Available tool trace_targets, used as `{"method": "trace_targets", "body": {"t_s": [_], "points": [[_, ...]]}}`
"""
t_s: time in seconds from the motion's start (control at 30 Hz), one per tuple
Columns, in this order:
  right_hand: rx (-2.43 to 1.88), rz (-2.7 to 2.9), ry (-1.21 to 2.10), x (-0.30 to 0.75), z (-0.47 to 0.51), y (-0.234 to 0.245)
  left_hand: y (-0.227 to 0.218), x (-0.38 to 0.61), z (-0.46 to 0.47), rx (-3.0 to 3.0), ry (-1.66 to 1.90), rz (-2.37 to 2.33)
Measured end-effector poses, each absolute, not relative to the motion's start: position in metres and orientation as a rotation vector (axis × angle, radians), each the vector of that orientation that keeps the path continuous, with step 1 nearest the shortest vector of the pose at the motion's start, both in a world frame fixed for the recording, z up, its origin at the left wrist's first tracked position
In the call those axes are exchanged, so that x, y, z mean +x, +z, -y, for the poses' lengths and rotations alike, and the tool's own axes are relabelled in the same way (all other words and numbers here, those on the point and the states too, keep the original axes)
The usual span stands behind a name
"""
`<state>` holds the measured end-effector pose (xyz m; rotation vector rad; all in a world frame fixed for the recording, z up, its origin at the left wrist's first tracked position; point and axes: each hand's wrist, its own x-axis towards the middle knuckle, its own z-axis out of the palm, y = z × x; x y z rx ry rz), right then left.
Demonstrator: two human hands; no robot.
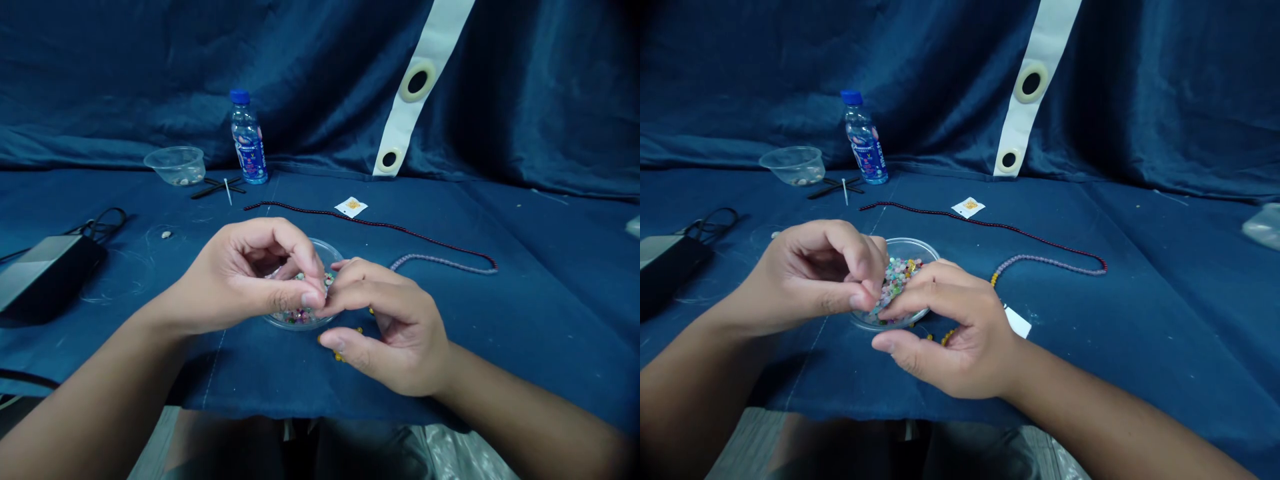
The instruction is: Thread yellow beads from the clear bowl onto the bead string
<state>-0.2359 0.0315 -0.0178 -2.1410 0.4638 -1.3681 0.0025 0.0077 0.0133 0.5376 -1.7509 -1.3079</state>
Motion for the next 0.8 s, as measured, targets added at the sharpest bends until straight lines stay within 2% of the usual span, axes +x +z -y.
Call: {"method": "trace_targets", "body": {"t_s": [0.27, 0.5, 0.8], "points": [[-1.937, -0.491, -1.399, -0.235, -0.036, -0.018, 0.008, 0.0, -0.002, 0.586, -1.171, 1.716], [-1.801, -0.823, -1.446, -0.237, -0.033, -0.017, 0.005, 0.0, 0.0, 0.637, -1.083, 1.824], [-1.85, -0.886, -1.457, -0.236, -0.033, -0.023, 0.002, 0.0, 0.0, 0.728, -0.911, 1.929]]}}
